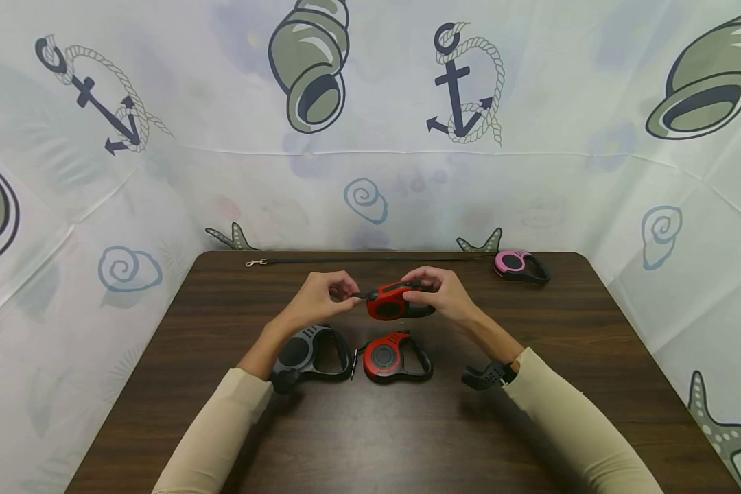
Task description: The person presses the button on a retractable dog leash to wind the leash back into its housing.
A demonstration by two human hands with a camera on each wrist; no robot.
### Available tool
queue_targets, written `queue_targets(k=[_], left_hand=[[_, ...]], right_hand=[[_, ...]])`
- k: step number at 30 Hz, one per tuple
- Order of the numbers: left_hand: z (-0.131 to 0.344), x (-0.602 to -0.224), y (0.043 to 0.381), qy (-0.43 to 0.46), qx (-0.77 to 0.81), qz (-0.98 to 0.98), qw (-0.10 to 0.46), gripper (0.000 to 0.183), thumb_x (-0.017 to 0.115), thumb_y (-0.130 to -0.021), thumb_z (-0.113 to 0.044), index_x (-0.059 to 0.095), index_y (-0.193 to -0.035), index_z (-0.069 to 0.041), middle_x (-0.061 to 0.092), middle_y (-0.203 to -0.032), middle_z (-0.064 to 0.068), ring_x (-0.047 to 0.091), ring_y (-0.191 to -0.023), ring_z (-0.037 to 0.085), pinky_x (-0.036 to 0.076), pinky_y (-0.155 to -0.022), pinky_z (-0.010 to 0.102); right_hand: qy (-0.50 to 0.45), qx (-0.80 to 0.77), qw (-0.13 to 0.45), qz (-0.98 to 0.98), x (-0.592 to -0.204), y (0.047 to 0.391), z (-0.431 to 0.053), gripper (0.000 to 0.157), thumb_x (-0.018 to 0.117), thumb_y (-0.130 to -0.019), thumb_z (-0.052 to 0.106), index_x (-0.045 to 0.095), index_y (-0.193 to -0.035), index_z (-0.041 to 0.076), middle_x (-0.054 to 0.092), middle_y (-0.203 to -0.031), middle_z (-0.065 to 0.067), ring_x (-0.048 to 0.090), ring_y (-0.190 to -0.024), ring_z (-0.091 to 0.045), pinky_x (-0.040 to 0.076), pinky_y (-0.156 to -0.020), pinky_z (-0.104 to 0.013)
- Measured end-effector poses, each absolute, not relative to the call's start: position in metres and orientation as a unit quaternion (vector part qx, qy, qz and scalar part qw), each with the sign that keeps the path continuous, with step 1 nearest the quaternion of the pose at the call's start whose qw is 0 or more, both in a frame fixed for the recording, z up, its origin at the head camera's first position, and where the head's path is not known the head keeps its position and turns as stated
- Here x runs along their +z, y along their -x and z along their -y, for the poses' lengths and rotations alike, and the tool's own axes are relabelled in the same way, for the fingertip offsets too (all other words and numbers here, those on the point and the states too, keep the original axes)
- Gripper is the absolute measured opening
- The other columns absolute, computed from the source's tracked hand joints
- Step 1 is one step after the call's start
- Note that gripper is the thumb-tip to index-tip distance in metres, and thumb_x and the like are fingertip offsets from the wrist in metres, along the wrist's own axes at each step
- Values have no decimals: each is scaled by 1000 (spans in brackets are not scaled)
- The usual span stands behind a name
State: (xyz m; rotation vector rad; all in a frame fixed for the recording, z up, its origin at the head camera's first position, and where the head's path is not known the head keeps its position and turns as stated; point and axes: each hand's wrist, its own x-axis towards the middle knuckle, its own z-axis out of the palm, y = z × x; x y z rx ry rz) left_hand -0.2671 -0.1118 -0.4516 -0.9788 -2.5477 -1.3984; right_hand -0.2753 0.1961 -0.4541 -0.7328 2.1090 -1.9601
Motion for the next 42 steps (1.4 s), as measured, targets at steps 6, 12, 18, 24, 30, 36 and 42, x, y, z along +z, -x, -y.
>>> queue_targets(k=[6,12,18,24,30,36,42], left_hand=[[107,-455,267,328,-463,822,39,12,80,-91,-5,72,-99,-8,73,-88,1,70,-79,14,60,-72,31],[104,-457,267,318,-472,822,22,12,79,-93,-4,71,-101,-9,76,-92,2,74,-82,14,62,-75,31],[103,-462,270,317,-473,822,24,13,80,-95,-7,72,-104,-7,77,-95,5,76,-86,17,62,-77,30],[101,-468,274,308,-465,830,5,19,82,-94,-9,71,-109,-4,79,-93,6,76,-82,17,60,-71,29],[95,-472,283,286,-430,856,-5,26,85,-91,-10,69,-111,-4,77,-95,5,74,-80,12,60,-71,28],[90,-470,289,259,-393,882,-31,29,85,-92,-12,67,-113,-3,75,-97,8,74,-76,13,61,-71,30],[86,-466,295,231,-349,906,-58,28,84,-92,-13,67,-111,-2,74,-100,10,74,-79,17,61,-76,33]], right_hand=[[240,-652,77,-715,-457,274,-194,33,78,-92,3,70,-123,-5,76,-93,-5,70,-84,-17,58,-75,-29],[231,-650,73,-720,-458,275,-194,32,78,-93,4,71,-124,-4,76,-93,-5,69,-85,-18,57,-75,-30],[223,-649,67,-724,-462,279,-193,31,78,-95,5,71,-124,-4,77,-92,-2,65,-82,-17,51,-72,-31],[205,-669,74,-711,-472,287,-191,32,77,-95,5,71,-125,-5,71,-83,0,53,-73,-17,43,-69,-30],[168,-699,93,-689,-481,295,-189,37,76,-96,4,66,-129,-10,72,-84,2,56,-72,-16,47,-68,-28],[123,-705,116,-689,-493,304,-187,40,77,-97,8,66,-132,-8,74,-90,4,59,-77,-15,49,-69,-27],[93,-709,138,-686,-499,311,-183,41,76,-98,9,65,-134,-7,74,-94,3,61,-80,-14,50,-70,-26]])
